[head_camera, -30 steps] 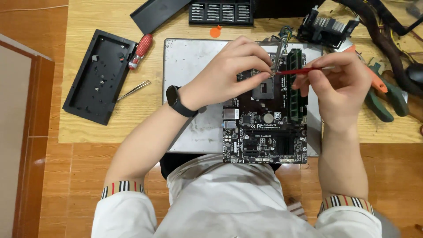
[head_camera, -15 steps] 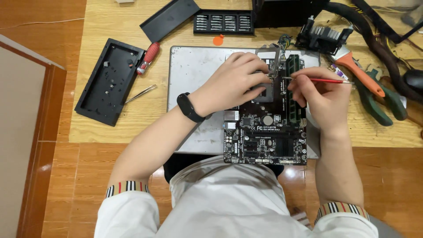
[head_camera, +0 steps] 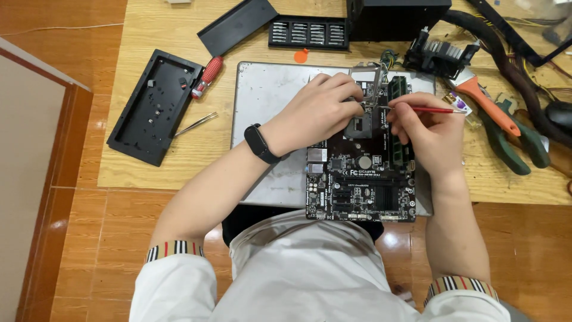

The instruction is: Assemble a computer by installing a CPU onto the motherboard.

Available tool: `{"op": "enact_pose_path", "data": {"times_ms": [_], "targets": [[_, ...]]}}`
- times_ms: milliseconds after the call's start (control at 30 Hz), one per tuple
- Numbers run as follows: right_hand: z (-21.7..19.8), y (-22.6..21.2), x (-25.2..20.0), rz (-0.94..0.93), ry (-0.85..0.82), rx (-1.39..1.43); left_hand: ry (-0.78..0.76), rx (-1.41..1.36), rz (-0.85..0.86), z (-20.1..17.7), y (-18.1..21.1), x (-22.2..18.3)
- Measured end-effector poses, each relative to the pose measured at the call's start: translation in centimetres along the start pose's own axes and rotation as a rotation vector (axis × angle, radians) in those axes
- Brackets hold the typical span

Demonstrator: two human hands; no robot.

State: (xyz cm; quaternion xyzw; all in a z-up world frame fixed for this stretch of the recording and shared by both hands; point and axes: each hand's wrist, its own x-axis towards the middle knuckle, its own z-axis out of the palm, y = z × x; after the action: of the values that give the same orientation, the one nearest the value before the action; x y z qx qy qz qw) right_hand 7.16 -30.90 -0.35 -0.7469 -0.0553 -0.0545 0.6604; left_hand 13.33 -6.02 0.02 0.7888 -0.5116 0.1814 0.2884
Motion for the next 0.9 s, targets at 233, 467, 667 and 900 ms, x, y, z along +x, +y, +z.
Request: {"op": "enact_pose_path", "data": {"times_ms": [233, 467, 667, 900], "targets": [[0.1, -0.9, -0.7, -0.057, -0.032, -0.057, -0.021, -0.012, 0.011, -0.5, 0.3, 0.3], [-7.8, 0.1, -1.2, -0.371, 0.115, -0.175, -0.05, -0.013, 0.007, -0.9, 0.6, 0.6], [-19.0, 1.7, -2.4, -0.298, 0.58, -0.858, -0.049, 0.004, -0.008, -0.9, 0.6, 0.5], [-24.8, 5.9, -4.4, -0.362, 0.461, -1.32, -0.035, 0.024, -0.012, -0.5, 0.5, 0.4]]}}
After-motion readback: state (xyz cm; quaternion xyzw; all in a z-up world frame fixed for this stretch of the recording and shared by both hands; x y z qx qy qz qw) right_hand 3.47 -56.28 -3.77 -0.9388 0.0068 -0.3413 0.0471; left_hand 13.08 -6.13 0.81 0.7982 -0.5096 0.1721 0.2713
